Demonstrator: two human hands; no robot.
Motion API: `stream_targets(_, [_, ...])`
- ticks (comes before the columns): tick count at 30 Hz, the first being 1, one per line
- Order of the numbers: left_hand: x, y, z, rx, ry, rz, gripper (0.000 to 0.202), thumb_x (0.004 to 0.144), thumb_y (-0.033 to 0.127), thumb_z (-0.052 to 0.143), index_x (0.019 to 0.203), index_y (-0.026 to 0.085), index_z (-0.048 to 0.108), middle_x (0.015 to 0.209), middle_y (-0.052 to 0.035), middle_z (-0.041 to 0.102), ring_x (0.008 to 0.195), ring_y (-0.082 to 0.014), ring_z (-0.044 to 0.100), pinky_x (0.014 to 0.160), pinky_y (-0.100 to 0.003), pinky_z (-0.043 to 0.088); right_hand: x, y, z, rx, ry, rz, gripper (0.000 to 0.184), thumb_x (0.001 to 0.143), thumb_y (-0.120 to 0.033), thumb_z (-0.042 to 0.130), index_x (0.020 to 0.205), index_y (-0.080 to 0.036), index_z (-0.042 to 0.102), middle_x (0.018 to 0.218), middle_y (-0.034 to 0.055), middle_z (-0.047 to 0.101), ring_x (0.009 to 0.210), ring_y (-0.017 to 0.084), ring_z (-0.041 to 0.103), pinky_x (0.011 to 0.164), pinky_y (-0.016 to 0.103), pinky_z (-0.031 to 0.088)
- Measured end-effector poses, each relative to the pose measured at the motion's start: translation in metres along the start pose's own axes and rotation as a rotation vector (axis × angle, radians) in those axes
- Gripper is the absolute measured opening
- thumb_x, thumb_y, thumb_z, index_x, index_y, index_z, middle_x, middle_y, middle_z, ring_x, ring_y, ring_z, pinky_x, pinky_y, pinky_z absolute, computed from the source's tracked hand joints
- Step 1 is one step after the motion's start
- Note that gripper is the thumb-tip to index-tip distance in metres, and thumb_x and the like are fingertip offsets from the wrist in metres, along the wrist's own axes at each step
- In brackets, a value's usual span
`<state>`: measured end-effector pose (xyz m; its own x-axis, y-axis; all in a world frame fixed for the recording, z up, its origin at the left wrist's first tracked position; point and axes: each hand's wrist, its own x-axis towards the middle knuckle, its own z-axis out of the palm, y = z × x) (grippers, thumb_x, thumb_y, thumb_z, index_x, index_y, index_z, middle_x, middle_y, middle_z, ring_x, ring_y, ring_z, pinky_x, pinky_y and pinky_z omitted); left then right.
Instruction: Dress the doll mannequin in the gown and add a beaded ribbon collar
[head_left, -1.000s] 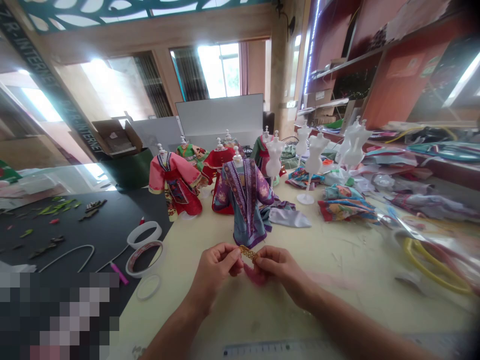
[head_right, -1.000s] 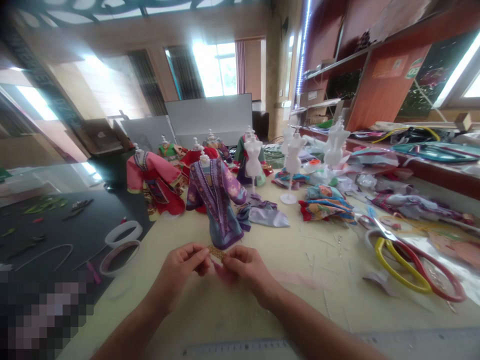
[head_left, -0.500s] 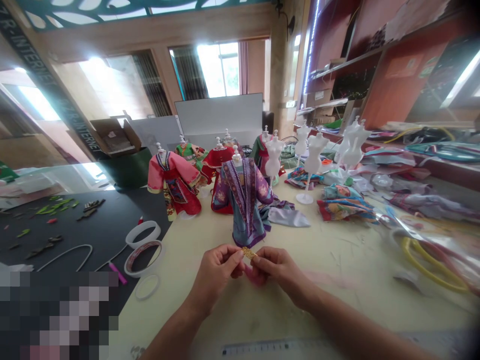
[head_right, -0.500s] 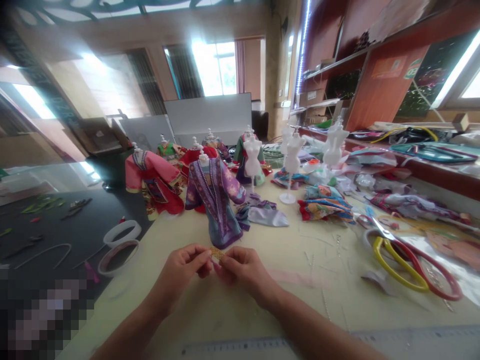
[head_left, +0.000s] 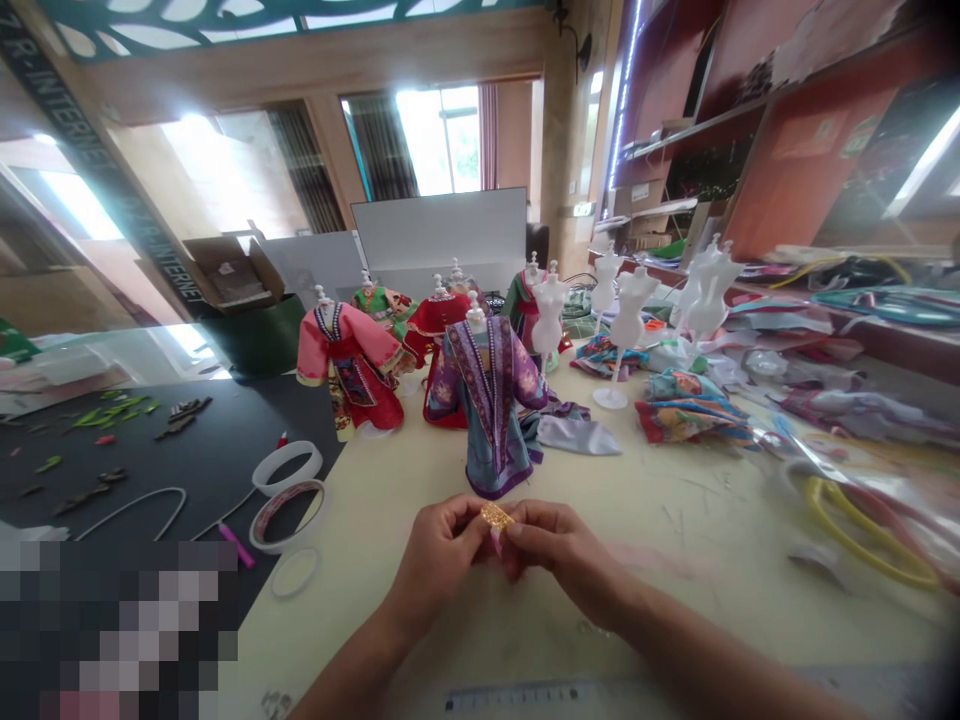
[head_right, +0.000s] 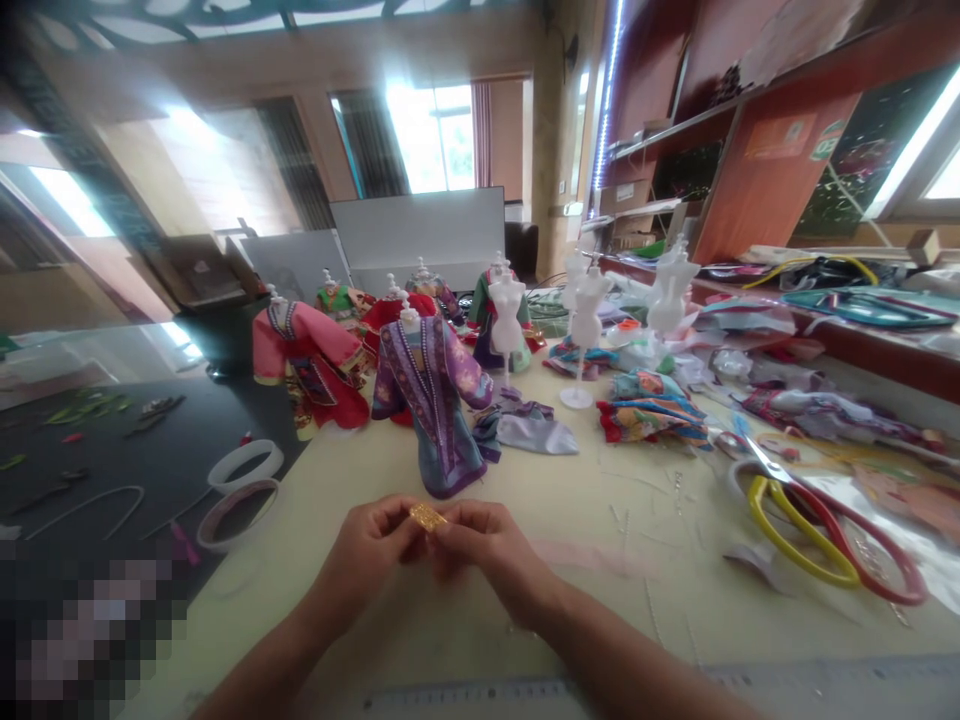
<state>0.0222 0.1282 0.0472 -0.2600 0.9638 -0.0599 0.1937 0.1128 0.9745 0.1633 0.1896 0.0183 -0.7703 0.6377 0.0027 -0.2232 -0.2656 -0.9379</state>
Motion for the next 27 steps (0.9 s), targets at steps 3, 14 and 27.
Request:
stream_targets(3, [-0.002,-0.001,0.001,0.059,-0.020,0.047,0.018,0.075,0.029,0.055,0.070,0.014,0.064,0.053,0.0009,0.057,0.048,-0.0088,0.048,0.047,-0.018,0.037,-0.001,0.002,0.000,-0.028,-0.001,0.036,0.024,0.078,-0.036,0.060,0.074,-0.013,0.062,0.064,0.0030,0.060,0.059,0.012,0.054,0.061,0.026,0.040])
stream_targets(14, [0.002,0.000,-0.008,-0.023,0.002,0.009,0.022,0.072,0.036,0.061,0.075,0.014,0.066,0.057,-0.0001,0.058,0.054,-0.0104,0.051,0.055,-0.020,0.043,0.002,0.003,-0.003,0.038,0.034,0.025,0.024,0.078,-0.036,0.060,0.071,-0.013,0.059,0.059,0.0021,0.058,0.052,0.011,0.052,0.053,0.024,0.040])
stream_targets(27, [0.000,0.004,-0.011,-0.104,0.082,-0.006,0.013,0.071,0.027,0.064,0.075,0.016,0.067,0.063,-0.0017,0.066,0.059,-0.0106,0.057,0.059,-0.020,0.046,0.002,0.000,-0.004,0.107,0.125,-0.025,0.019,0.076,-0.032,0.063,0.072,-0.013,0.061,0.055,0.0001,0.055,0.054,0.011,0.050,0.056,0.024,0.039])
